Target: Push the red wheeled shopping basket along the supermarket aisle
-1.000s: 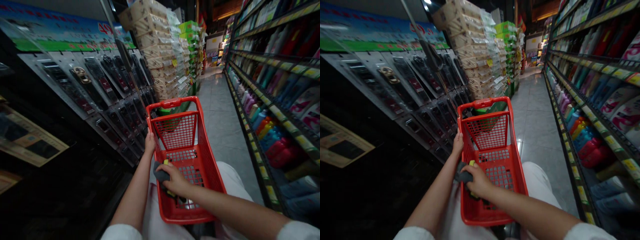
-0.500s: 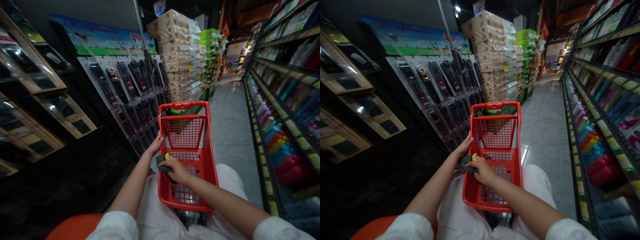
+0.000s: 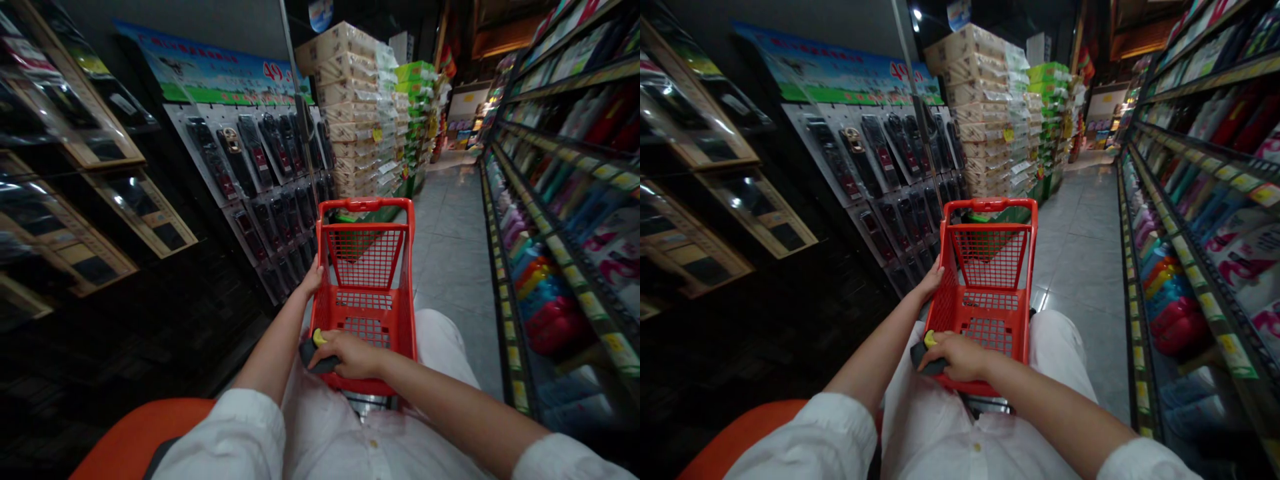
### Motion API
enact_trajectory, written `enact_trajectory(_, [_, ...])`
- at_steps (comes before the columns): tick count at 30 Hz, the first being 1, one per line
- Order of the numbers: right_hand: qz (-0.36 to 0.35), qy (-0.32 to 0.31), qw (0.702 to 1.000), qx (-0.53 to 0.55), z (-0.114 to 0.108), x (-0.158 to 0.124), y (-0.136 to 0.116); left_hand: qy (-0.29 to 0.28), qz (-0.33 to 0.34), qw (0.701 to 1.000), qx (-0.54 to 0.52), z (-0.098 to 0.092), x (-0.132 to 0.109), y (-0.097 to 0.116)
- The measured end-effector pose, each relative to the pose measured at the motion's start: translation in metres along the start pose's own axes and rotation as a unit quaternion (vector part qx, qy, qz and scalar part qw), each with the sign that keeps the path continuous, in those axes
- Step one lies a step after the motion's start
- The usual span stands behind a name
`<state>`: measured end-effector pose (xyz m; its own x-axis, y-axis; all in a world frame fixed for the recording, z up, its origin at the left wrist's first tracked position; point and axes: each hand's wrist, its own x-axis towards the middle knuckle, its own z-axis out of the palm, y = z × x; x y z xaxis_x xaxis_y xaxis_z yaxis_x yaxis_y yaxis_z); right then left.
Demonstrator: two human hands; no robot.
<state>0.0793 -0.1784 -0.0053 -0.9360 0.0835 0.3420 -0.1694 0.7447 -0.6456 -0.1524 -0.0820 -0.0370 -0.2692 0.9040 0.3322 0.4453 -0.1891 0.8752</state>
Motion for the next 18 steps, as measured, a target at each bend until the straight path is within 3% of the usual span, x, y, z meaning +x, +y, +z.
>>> enact_trajectory(3, [-0.04, -0.073, 0.996, 0.021, -0.007, -0.001, 0.003, 0.027, -0.028, 0.999, 0.009, 0.007, -0.001, -0.001])
enact_trajectory(5, [-0.037, -0.084, 0.996, 0.018, -0.01, 0.0, 0.003, 0.046, -0.036, 0.998, 0.011, 0.012, -0.003, 0.0])
enact_trajectory(10, [0.032, -0.038, 0.998, 0.05, -0.006, 0.0, 0.004, 0.067, -0.041, 0.997, 0.011, 0.015, -0.004, 0.003])
enact_trajectory(15, [0.119, -0.138, 0.962, 0.203, -0.019, -0.02, 0.027, 0.067, -0.041, 0.997, 0.013, 0.014, -0.002, 0.003])
enact_trajectory(18, [0.196, -0.173, 0.94, 0.218, -0.03, -0.022, 0.043, 0.069, -0.041, 0.997, 0.008, 0.019, -0.002, 0.003])
